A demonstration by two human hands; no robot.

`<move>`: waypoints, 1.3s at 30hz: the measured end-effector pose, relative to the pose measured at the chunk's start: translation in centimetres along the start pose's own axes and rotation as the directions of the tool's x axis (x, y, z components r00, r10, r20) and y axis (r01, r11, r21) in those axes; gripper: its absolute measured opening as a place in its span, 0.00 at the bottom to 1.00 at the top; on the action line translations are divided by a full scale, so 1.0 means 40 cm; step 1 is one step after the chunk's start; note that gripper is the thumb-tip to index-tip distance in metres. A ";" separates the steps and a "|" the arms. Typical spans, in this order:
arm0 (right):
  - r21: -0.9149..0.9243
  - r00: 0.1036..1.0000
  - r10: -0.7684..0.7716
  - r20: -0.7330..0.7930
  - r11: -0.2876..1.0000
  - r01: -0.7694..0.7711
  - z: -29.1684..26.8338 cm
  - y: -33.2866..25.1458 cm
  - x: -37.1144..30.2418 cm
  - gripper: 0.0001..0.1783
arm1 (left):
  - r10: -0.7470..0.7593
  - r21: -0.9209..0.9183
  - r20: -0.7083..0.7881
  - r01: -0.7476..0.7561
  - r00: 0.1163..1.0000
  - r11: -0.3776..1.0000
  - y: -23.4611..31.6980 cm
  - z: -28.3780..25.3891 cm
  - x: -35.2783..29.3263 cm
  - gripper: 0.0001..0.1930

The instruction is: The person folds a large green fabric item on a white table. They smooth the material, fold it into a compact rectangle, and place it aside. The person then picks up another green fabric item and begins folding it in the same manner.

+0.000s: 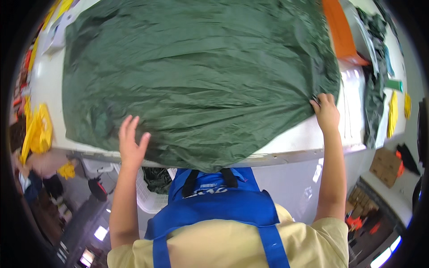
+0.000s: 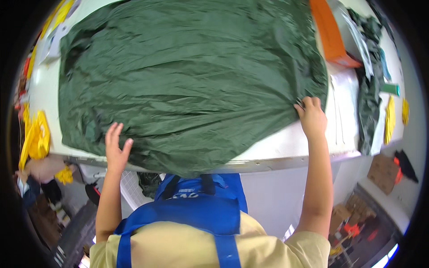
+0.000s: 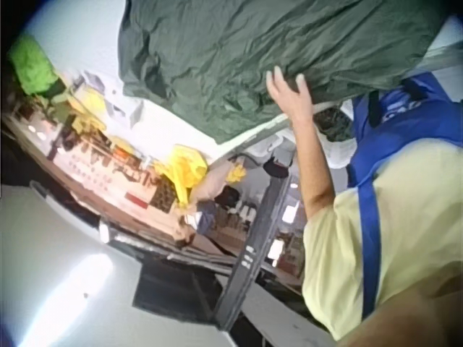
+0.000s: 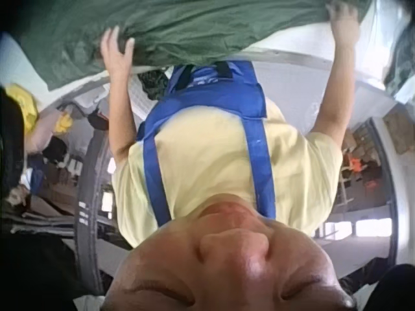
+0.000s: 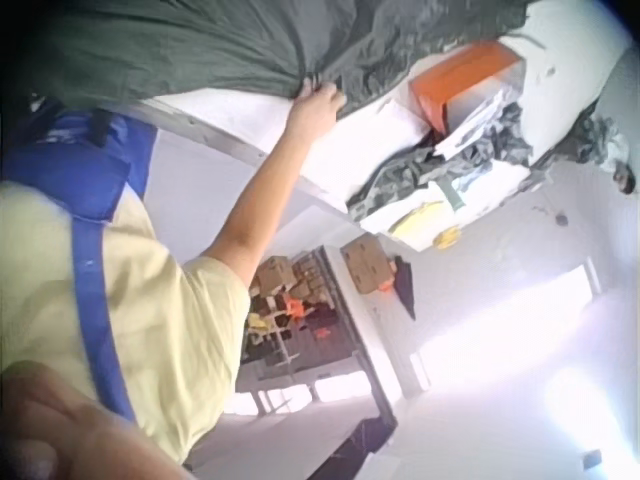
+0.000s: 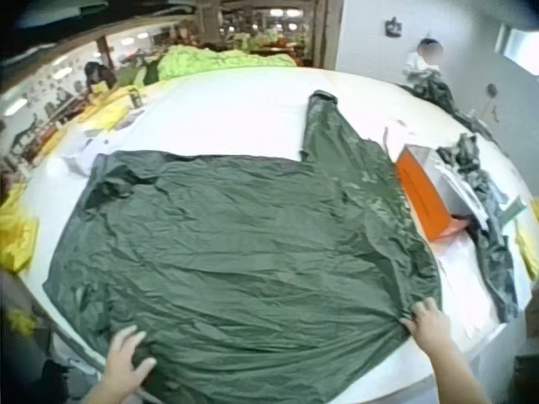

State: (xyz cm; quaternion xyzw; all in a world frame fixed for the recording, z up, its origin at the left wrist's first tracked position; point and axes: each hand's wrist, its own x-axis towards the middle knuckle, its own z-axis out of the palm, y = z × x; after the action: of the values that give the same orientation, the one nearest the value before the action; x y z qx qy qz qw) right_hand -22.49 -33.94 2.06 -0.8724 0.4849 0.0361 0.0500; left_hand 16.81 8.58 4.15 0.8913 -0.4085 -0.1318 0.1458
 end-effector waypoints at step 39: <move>0.642 0.809 -0.207 0.551 -0.515 -0.569 -0.358 -1.068 -0.249 0.05 | -0.090 -0.904 0.101 0.054 0.991 -0.423 0.109 -0.271 -0.103 0.08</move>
State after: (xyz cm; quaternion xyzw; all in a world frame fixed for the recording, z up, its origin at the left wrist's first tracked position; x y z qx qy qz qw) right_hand 8.78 -4.89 19.63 -0.2291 0.4115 -0.1835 0.8628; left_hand 15.06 10.68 16.21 0.3848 -0.0471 -0.4144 0.8234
